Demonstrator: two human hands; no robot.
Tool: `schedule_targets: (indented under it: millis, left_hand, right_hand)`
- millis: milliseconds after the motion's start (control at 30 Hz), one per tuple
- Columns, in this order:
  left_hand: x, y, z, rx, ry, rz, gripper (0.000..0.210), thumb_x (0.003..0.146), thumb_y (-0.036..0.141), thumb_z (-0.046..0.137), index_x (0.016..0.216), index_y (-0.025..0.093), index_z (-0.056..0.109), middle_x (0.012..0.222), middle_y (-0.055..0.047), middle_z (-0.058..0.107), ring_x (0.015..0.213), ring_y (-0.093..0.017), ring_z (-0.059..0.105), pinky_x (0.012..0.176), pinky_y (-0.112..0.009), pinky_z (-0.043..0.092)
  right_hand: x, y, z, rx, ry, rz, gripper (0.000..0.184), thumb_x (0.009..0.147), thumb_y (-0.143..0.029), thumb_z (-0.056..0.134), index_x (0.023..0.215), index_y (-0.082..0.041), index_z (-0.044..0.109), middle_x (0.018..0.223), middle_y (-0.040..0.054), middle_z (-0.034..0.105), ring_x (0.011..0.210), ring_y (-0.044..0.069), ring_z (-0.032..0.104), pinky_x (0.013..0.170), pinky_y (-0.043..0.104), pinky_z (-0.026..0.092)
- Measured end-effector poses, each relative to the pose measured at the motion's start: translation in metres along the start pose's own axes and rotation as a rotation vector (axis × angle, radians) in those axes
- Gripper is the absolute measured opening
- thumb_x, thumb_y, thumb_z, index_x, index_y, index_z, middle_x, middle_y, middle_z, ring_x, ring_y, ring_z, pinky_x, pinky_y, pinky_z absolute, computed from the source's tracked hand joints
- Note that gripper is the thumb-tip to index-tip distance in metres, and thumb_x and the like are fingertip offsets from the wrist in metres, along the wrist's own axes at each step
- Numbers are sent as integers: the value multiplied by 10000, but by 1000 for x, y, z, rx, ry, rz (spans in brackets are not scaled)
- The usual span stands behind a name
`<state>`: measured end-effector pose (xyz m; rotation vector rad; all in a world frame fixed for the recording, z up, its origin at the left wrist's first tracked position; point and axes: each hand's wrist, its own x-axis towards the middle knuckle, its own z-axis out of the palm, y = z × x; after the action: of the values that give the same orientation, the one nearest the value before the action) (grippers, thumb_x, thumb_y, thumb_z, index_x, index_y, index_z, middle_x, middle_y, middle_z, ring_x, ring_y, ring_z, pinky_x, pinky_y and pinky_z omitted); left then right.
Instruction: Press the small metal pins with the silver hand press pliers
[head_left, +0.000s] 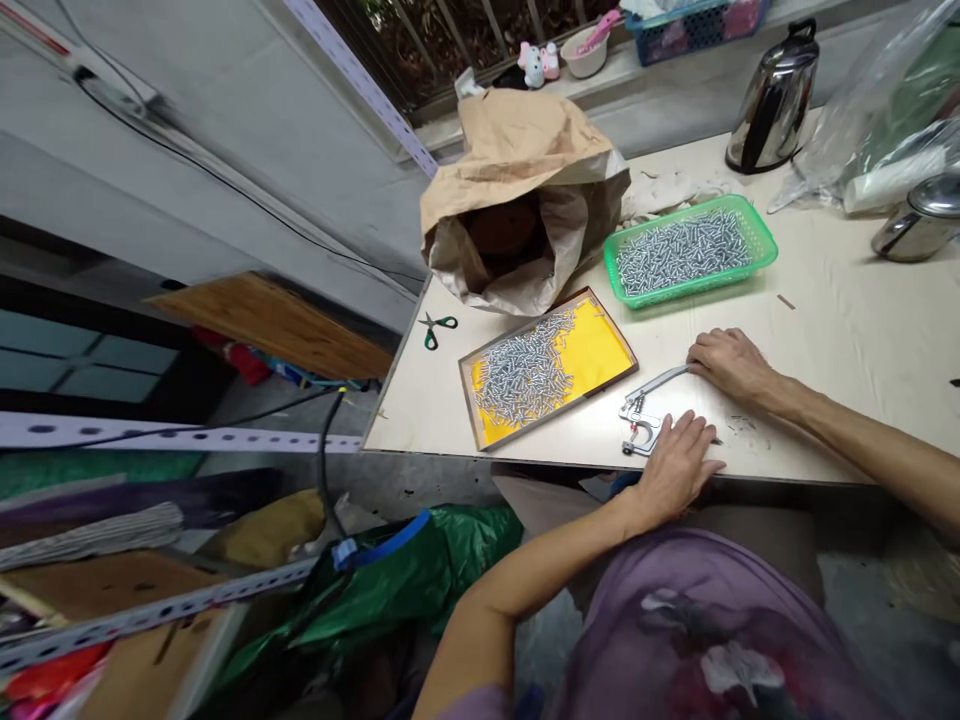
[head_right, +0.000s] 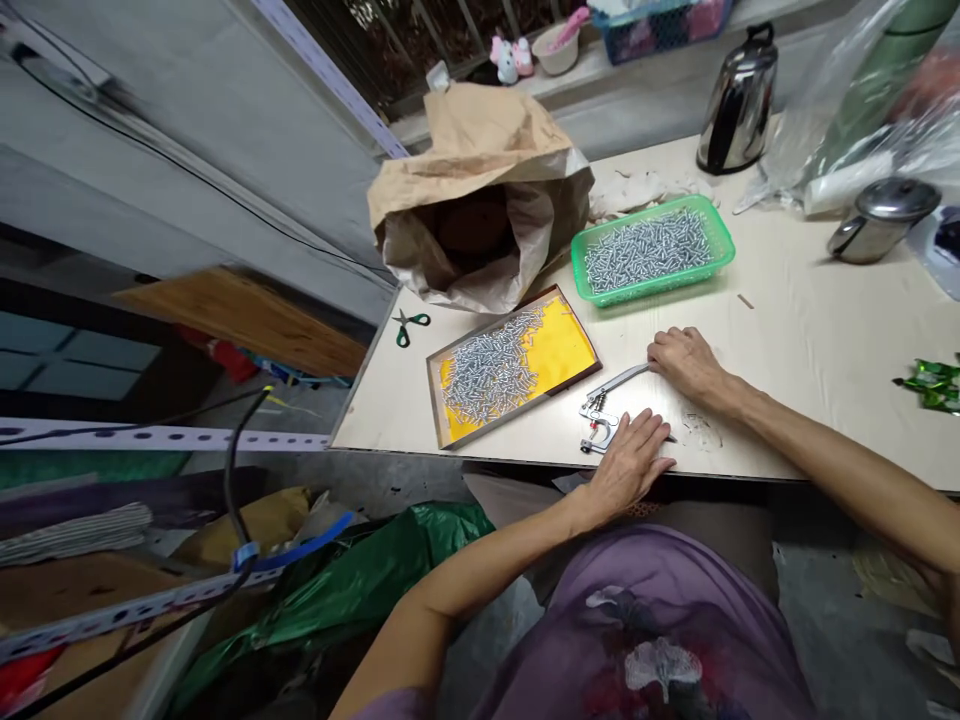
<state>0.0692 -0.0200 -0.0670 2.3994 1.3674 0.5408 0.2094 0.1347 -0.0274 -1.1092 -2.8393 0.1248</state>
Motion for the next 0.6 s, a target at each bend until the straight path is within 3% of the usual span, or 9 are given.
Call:
schedule_targets:
  millis: [67, 167, 267, 367, 433, 500, 600]
  left_hand:
    - [2, 0, -4, -4, 15, 5, 454, 969, 386, 439, 1314, 98, 504, 1351, -222, 557, 1361, -320, 441, 1106, -590, 370]
    - [-4, 4, -8, -24, 20, 75, 414, 975, 379, 432, 1252, 100, 561, 1240, -204, 627, 1255, -300, 544, 1032, -501, 469]
    - [-27, 7, -16, -44, 20, 224, 295, 976, 328, 446, 1118, 165, 647, 1020, -120, 705, 1001, -215, 656, 919, -371, 532]
    - [-51, -9, -37, 27, 170, 267, 223, 958, 306, 483, 992, 217, 685, 857, -58, 700, 850, -174, 640, 864, -355, 530]
    - [-58, -32, -61, 149, 335, 124, 228, 959, 275, 471, 963, 214, 690, 832, -59, 683, 814, -174, 609, 809, -359, 523]
    - [-55, -62, -89, 292, 420, -143, 237, 960, 238, 460, 992, 197, 691, 881, -81, 670, 821, -186, 575, 775, -360, 506]
    - [-38, -106, -121, 387, 330, -427, 235, 955, 255, 475, 961, 190, 700, 880, -90, 629, 853, -216, 525, 762, -368, 484]
  right_hand:
    - [10, -17, -7, -24, -26, -44, 199, 922, -199, 501, 930, -176, 698, 925, 109, 663, 874, 234, 529, 729, 349, 345]
    - [17, -55, -10, 53, -75, -294, 152, 900, -215, 577, 969, -221, 713, 1033, 90, 651, 937, 222, 514, 730, 329, 337]
    - [20, -90, 2, 76, -99, -544, 108, 876, -207, 622, 824, -213, 717, 1034, 75, 648, 1032, 231, 493, 741, 333, 338]
    - [26, -106, 22, 27, -59, -659, 132, 864, -158, 618, 761, -185, 698, 988, 77, 653, 1051, 234, 490, 752, 346, 343]
    - [29, -109, 34, -8, -26, -658, 164, 882, -126, 574, 780, -176, 691, 907, 72, 654, 966, 218, 508, 735, 349, 343]
    - [32, -110, 41, -35, 9, -644, 211, 900, -98, 520, 790, -178, 682, 808, 61, 638, 875, 209, 507, 713, 351, 340]
    - [29, -107, 43, -47, 71, -637, 264, 916, -74, 467, 781, -192, 660, 723, 46, 603, 810, 207, 498, 710, 350, 340]
